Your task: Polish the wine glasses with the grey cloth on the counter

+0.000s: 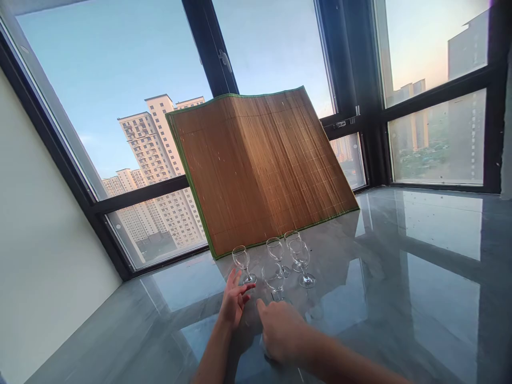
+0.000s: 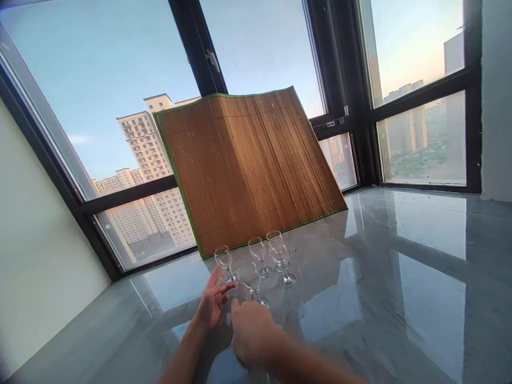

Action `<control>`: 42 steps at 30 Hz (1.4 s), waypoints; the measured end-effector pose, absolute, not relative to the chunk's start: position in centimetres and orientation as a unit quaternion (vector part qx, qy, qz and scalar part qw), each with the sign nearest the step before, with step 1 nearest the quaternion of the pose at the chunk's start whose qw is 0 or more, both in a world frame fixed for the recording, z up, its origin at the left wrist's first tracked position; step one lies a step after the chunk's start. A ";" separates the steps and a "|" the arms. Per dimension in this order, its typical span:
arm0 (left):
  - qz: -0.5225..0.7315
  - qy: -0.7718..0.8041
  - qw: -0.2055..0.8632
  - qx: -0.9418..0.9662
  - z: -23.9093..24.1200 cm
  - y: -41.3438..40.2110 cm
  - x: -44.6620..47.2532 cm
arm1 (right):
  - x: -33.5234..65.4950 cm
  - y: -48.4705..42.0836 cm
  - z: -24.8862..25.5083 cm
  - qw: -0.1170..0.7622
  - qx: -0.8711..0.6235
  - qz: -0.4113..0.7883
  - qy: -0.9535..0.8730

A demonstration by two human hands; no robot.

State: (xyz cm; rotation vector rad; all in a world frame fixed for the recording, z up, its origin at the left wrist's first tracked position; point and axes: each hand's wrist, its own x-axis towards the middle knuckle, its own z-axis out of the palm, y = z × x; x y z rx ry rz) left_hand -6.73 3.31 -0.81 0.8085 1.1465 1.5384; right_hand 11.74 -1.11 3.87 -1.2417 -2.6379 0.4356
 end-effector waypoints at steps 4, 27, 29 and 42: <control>0.638 0.462 0.520 0.330 -0.4 3.1 -6.6 | 11.7 -0.7 3.7 0.096 -0.419 0.144 -0.891; 0.631 0.457 0.525 0.342 -0.4 3.4 -6.2 | 14.3 3.4 4.9 0.062 -0.410 0.068 -0.907; 0.632 0.460 0.517 0.349 -0.4 3.4 -6.1 | 14.3 3.9 4.8 0.070 -0.416 0.064 -0.904; 0.620 0.470 0.494 0.388 -0.5 3.6 -5.7 | 14.9 5.5 4.9 0.081 -0.447 0.069 -0.888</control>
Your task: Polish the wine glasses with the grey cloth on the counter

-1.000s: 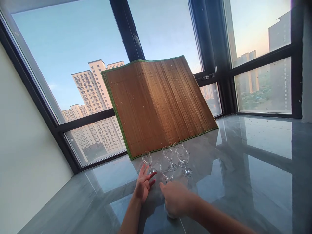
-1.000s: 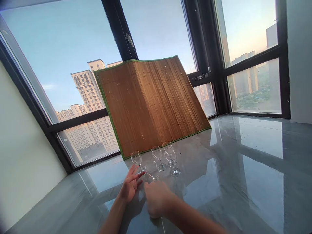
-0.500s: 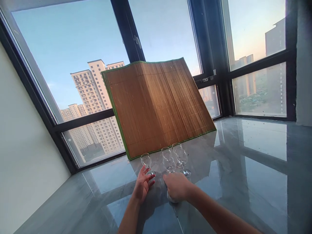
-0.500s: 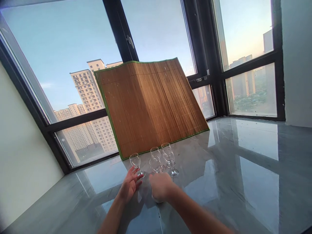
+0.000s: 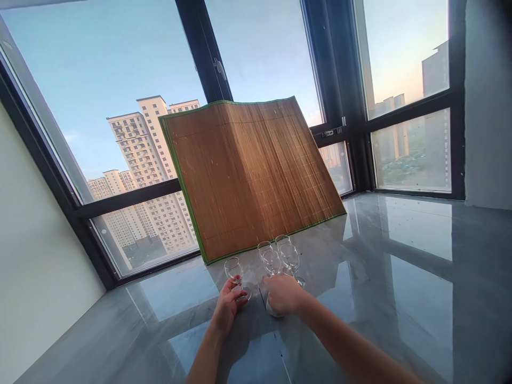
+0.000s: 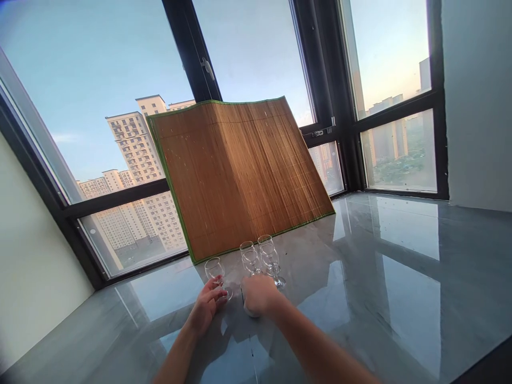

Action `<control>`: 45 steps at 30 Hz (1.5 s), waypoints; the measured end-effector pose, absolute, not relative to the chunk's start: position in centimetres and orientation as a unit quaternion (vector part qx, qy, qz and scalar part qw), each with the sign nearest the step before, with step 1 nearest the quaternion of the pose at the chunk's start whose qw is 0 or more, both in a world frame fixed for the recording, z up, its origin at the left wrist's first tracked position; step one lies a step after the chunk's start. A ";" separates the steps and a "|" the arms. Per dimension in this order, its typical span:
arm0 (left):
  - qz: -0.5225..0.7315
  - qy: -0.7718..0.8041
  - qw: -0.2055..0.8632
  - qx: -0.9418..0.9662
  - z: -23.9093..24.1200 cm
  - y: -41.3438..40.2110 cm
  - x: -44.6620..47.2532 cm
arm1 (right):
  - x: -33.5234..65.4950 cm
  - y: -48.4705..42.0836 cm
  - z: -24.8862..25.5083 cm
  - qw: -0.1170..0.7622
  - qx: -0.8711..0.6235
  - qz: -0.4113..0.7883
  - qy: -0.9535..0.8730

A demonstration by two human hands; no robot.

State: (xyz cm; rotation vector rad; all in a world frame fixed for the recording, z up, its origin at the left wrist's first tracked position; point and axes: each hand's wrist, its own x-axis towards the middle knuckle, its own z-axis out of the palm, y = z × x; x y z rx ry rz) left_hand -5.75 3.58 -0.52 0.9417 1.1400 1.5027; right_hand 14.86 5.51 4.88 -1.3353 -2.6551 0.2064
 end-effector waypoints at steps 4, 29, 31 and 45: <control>0.609 0.475 0.495 0.398 -0.4 3.3 -5.6 | 15.0 6.0 4.7 0.088 -0.449 0.066 -0.887; 0.457 0.647 -0.111 0.600 -2.1 3.4 -3.8 | 12.1 3.9 3.7 0.482 -0.282 0.086 -0.825; 0.455 0.627 -0.116 0.621 -2.2 3.4 -3.6 | 12.1 4.1 3.5 0.453 -0.306 0.069 -0.835; 0.570 0.586 -0.133 0.561 -2.1 3.5 -5.8 | 11.9 4.8 3.1 0.458 -0.349 0.058 -0.815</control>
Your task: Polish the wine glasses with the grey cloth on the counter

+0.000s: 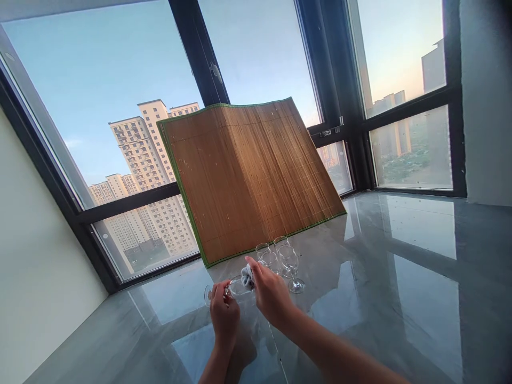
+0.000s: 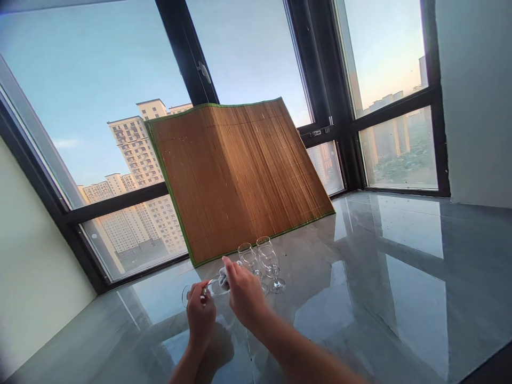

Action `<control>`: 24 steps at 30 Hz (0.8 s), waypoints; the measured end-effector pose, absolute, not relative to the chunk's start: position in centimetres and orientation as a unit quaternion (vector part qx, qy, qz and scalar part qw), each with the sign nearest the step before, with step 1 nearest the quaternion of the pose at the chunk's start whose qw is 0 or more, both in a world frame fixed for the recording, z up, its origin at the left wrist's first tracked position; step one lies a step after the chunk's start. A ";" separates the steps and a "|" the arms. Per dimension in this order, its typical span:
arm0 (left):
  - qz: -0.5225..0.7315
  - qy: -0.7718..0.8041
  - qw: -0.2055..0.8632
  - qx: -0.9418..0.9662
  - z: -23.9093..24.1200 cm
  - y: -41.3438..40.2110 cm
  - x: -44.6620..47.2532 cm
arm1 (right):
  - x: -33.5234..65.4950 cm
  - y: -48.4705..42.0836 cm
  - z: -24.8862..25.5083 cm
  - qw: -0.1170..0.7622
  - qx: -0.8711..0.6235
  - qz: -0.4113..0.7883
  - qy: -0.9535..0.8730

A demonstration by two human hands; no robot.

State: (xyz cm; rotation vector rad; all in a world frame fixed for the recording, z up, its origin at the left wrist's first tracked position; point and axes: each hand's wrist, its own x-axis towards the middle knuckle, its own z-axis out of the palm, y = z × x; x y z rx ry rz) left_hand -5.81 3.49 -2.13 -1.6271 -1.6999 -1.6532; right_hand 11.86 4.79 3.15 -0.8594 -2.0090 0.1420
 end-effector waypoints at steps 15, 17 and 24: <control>-0.591 -0.574 0.117 -0.555 -2.2 3.6 -5.3 | 11.2 5.0 2.2 0.532 -0.313 0.177 -0.767; -0.590 -0.579 0.104 -0.554 -2.1 3.5 -5.0 | 11.0 5.0 2.1 0.532 -0.320 0.222 -0.752; -0.586 -0.564 0.043 -0.580 -1.8 3.1 -4.6 | 11.3 3.6 3.3 0.437 -0.303 0.324 -0.783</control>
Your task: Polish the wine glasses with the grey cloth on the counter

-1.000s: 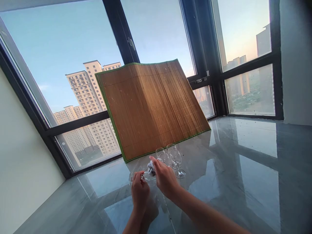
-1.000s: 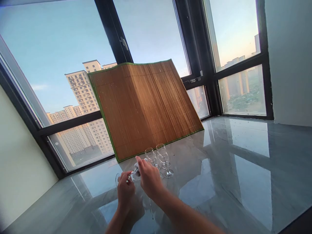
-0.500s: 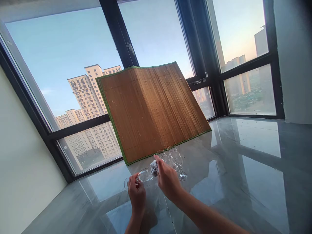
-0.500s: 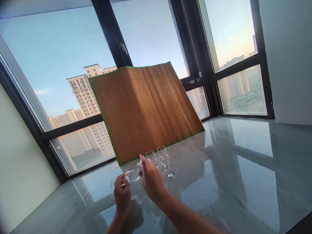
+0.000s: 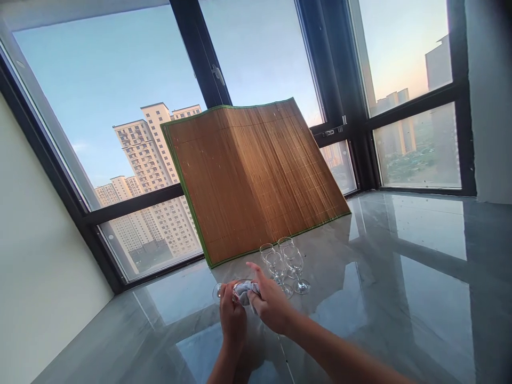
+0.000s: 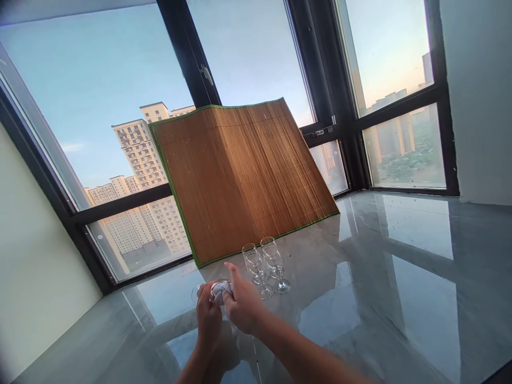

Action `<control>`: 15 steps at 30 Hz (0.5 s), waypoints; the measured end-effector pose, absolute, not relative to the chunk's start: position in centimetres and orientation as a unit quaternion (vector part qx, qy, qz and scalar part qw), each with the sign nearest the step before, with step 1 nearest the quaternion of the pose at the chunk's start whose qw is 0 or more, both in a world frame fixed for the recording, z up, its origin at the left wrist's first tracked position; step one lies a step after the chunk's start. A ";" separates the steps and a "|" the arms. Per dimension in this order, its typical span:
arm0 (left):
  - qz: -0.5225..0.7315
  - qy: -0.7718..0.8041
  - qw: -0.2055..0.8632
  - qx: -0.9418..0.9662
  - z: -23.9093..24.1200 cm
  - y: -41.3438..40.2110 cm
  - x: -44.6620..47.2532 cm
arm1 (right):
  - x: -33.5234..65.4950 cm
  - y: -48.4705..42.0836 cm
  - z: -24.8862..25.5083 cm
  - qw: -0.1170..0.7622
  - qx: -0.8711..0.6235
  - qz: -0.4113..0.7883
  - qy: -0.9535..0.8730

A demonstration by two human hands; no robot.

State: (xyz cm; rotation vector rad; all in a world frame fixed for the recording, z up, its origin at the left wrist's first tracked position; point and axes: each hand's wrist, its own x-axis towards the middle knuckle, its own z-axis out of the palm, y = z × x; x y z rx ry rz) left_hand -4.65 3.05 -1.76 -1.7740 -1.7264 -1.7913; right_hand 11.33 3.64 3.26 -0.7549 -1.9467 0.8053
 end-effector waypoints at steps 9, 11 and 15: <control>-0.571 -0.575 0.020 -0.585 -1.8 2.7 -4.9 | 12.4 3.1 4.2 0.333 -0.292 0.357 -0.822; -0.570 -0.570 0.012 -0.591 -1.7 2.6 -4.8 | 12.3 3.3 3.9 0.338 -0.279 0.361 -0.823; -0.574 -0.563 0.003 -0.595 -1.7 2.8 -4.8 | 11.8 3.7 3.2 0.391 -0.271 0.378 -0.794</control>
